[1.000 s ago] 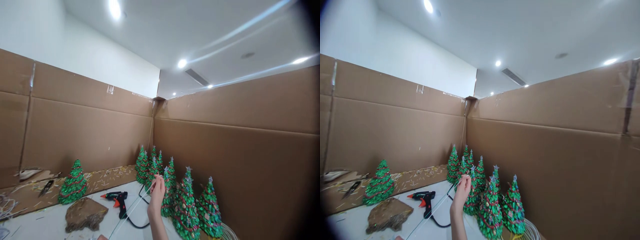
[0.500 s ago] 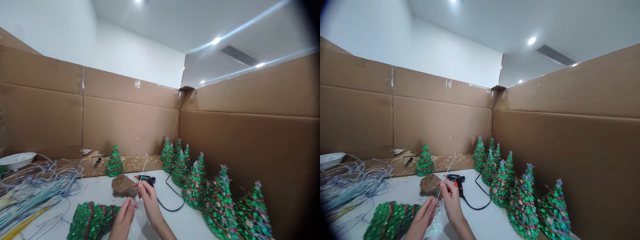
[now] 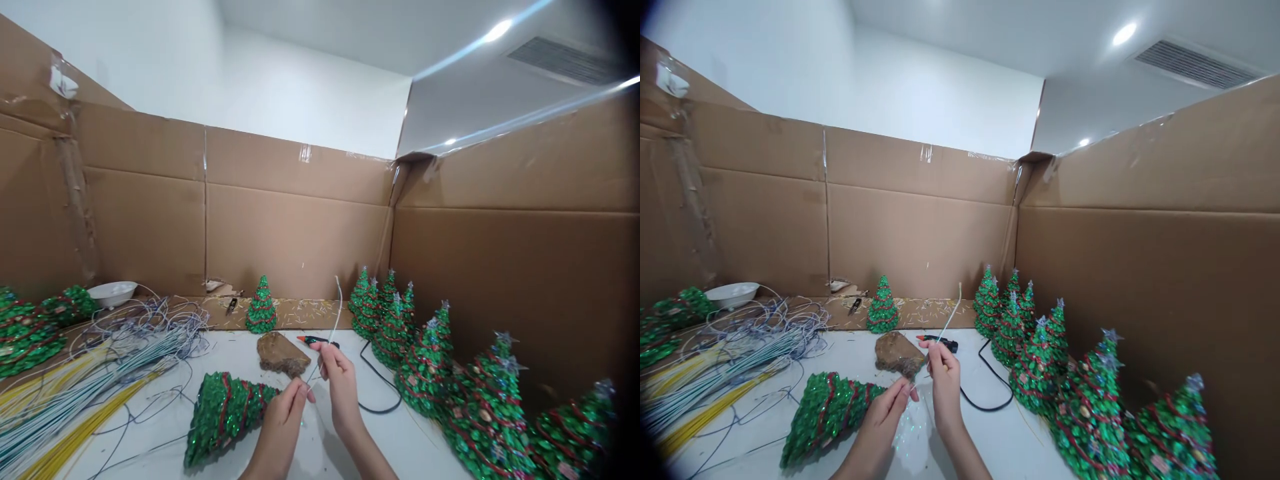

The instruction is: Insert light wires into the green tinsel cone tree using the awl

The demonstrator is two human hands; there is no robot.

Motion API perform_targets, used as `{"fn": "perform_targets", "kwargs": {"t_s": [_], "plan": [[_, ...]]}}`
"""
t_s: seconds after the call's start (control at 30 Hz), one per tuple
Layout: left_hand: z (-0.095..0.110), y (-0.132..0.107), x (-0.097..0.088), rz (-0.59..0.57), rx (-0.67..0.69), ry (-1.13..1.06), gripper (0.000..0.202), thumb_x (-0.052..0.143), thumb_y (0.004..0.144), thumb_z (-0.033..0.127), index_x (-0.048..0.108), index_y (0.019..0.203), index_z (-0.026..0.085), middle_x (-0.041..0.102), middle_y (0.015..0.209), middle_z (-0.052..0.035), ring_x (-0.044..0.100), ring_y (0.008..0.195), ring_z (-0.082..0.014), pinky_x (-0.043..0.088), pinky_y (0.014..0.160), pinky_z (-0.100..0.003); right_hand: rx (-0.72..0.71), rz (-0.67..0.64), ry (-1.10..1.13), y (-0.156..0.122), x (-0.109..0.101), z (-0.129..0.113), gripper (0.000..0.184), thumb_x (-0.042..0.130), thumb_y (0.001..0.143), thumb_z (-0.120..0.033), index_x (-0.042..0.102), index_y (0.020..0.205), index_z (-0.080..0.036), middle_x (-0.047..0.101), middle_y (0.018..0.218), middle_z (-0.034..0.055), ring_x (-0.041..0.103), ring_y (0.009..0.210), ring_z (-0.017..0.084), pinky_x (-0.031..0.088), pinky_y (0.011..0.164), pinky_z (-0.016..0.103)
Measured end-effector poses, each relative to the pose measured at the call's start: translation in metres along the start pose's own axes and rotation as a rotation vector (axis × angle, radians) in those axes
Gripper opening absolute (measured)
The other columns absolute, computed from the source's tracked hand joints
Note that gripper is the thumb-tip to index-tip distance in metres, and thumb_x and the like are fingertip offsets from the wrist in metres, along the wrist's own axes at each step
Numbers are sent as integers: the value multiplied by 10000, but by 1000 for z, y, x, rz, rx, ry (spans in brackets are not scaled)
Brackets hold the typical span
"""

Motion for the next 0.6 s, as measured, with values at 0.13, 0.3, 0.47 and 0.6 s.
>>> {"fn": "perform_targets", "kwargs": {"t_s": [0.13, 0.3, 0.47, 0.6], "plan": [[-3, 0, 1, -10, 17, 46, 441, 270, 907, 535, 513, 770, 193, 435, 621, 30, 402, 604, -149, 277, 595, -251, 72, 28, 207, 3, -1, 1, 369, 652, 743, -528, 698, 822, -170, 491, 578, -39, 375, 517, 85, 304, 490, 209], [-4, 2, 0, 17, 22, 12, 424, 284, 903, 529, 500, 757, 195, 470, 648, 18, 426, 639, -157, 303, 622, -252, 202, -105, 503, 4, -1, -7, 372, 690, 751, -442, 665, 1036, -205, 684, 978, 56, 622, 827, 150, 481, 729, 262], [-1, 2, -2, 41, 16, 36, 414, 306, 902, 514, 529, 763, 193, 459, 630, 22, 421, 627, -155, 295, 606, -248, 271, -129, 510, 3, -2, -9, 412, 696, 751, -437, 665, 1061, -166, 719, 920, 90, 671, 833, 178, 504, 809, 320], [1, 1, -3, 56, 24, 52, 404, 320, 904, 496, 540, 759, 190, 466, 633, 22, 419, 624, -151, 296, 603, -246, 277, -120, 495, 4, -2, -8, 429, 705, 744, -438, 670, 1067, -158, 728, 893, 93, 682, 809, 180, 516, 801, 326]]}}
Point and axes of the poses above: each hand's wrist, its own y-axis towards the middle knuckle, its own x-axis out of the palm, z = x × y, the point moved 1 cm from there along y, towards the middle knuckle
